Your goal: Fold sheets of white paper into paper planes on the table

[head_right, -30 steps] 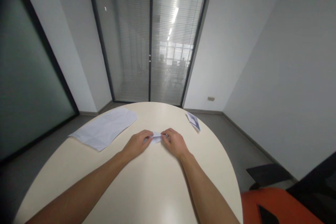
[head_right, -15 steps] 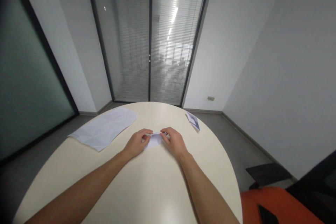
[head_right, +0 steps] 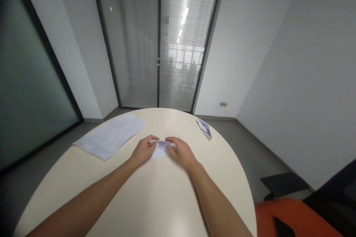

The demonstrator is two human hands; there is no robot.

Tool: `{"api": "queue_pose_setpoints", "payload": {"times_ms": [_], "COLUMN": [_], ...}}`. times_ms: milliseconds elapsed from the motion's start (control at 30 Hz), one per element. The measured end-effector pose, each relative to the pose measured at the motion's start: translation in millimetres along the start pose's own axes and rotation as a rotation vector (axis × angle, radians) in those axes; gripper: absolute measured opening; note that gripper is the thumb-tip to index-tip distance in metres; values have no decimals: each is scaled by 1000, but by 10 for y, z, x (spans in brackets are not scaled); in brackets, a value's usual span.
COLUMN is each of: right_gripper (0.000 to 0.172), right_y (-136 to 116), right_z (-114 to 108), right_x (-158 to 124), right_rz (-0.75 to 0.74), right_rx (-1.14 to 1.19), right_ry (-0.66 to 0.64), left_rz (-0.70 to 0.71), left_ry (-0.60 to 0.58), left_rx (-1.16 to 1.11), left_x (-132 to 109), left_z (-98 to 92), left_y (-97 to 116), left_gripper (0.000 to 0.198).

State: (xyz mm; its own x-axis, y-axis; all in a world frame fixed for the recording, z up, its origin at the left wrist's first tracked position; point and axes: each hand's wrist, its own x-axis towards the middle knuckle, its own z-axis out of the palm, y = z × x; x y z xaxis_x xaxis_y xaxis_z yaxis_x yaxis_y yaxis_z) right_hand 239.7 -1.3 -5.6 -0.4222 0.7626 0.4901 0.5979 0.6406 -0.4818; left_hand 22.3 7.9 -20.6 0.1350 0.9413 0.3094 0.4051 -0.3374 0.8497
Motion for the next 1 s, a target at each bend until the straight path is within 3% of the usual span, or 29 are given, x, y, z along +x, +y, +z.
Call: {"api": "queue_pose_setpoints", "payload": {"times_ms": [267, 533, 833, 1000], "right_gripper": [30, 27, 28, 25], "right_y": [44, 63, 80, 47], "right_z": [34, 18, 13, 12], "right_x": [2, -8, -17, -13], "right_rz": [-3, -46, -60, -78], "right_rx": [-28, -28, -64, -67], "right_ry": [5, -52, -143, -176], "left_rz": [97, 247, 267, 286], "left_ry": [65, -12, -61, -78], "left_rx": [230, 403, 439, 471], "left_x": [5, -23, -24, -36], "left_z": [-31, -29, -20, -19], "left_y": [-13, -28, -93, -68], "left_gripper": [16, 23, 32, 26]}}
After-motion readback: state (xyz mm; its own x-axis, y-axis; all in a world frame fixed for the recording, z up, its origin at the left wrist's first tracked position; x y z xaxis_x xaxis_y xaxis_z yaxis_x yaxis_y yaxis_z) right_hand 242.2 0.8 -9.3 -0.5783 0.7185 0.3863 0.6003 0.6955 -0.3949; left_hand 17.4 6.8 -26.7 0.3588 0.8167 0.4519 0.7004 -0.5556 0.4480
